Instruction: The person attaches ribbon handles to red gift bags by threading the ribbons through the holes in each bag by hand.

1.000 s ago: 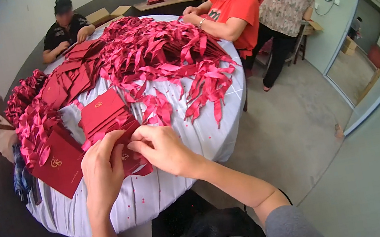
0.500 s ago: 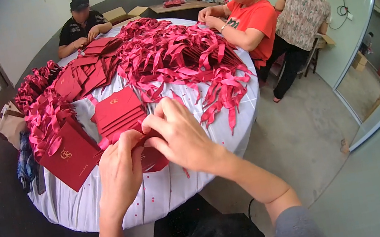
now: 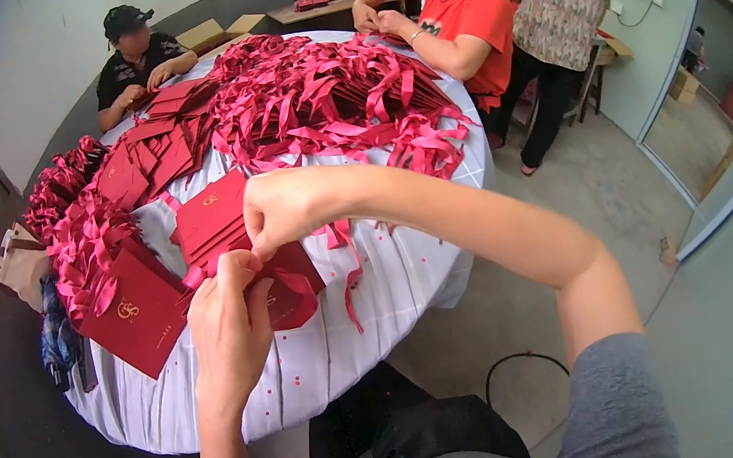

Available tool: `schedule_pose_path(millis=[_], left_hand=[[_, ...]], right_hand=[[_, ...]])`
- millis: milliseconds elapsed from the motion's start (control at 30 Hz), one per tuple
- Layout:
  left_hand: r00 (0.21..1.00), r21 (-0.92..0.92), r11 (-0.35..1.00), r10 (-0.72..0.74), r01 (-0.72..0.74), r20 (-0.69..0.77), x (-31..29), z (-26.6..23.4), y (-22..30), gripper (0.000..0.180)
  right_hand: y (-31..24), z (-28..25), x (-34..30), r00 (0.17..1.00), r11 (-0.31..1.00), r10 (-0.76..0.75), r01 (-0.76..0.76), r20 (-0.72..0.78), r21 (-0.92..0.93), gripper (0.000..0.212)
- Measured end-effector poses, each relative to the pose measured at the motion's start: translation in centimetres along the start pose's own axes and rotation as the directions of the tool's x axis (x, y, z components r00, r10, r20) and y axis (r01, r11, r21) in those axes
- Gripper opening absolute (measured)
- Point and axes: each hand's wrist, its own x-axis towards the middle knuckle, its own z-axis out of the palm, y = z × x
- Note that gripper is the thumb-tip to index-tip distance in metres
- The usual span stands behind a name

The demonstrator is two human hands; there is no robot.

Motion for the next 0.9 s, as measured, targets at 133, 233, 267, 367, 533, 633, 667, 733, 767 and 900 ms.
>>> schedule_pose_path(millis=[133, 233, 267, 367, 533, 633, 667, 733, 767, 900], left_hand=[[0.999, -0.037, 0.999, -0.033, 0.032, -0.017, 0.1, -0.3, -0.1, 0.018], [0.996, -0.045, 0.995, -0.084, 0.084, 0.012, 0.2, -0.4, 0.1, 0.02], [0.994, -0.033, 0.994, -0.105, 0.106, 0.025, 0.3, -0.5, 0.1, 0.02], [0.999, -0.027, 1.0, 0.004, -0.003, 0.037, 0.4, -0.9, 0.4, 0.014], [0.999, -0.061, 0.997, -0.04, 0.042, 0.028, 0.4, -0.6, 0.1, 0.014], [1.0, -0.022, 1.0, 0.005, -0.005, 0.017, 0.4, -0.5, 0.0, 0.013], [1.0, -0.018, 1.0, 0.004, -0.003, 0.023, 0.4, -0.5, 0.2, 0.013], [1.0, -0.012, 1.0, 0.005, -0.005, 0.024, 0.5, -0.8, 0.5, 0.014], [0.996, -0.024, 0.999, -0.027, 0.03, 0.086, 0.6, -1.2, 0.8, 0.016], [0.994, -0.015, 0.998, -0.064, 0.065, 0.092, 0.1, -0.8, 0.8, 0.019]], right_hand=[[0.1, 0.7, 0.2, 0.998, 1.0, 0.029, -0.028, -0.057, 0.014, 0.022], [1.1, 2.2, -0.2, 0.977, 0.997, 0.033, -0.017, -0.212, 0.078, 0.02], [1.1, 2.4, -0.2, 0.969, 0.991, 0.043, -0.01, -0.242, 0.136, 0.019], [0.8, 0.7, -0.2, 0.9, 0.968, 0.033, 0.079, -0.435, 0.236, 0.019], [2.1, -0.8, 0.8, 0.899, 0.863, 0.031, 0.196, -0.437, 0.465, 0.02], [2.3, -0.9, 1.2, 0.835, 0.849, 0.108, 0.205, -0.54, 0.486, 0.019], [2.8, -0.5, 1.7, 0.784, 0.856, 0.102, 0.245, -0.612, 0.456, 0.02], [3.7, 0.1, 2.4, 0.711, 0.87, 0.065, 0.303, -0.7, 0.389, 0.022], [3.9, 0.3, 2.6, 0.669, 0.874, 0.06, 0.324, -0.741, 0.363, 0.022], [3.6, 0.1, 2.7, 0.653, 0.902, 0.09, 0.267, -0.752, 0.34, 0.021]])
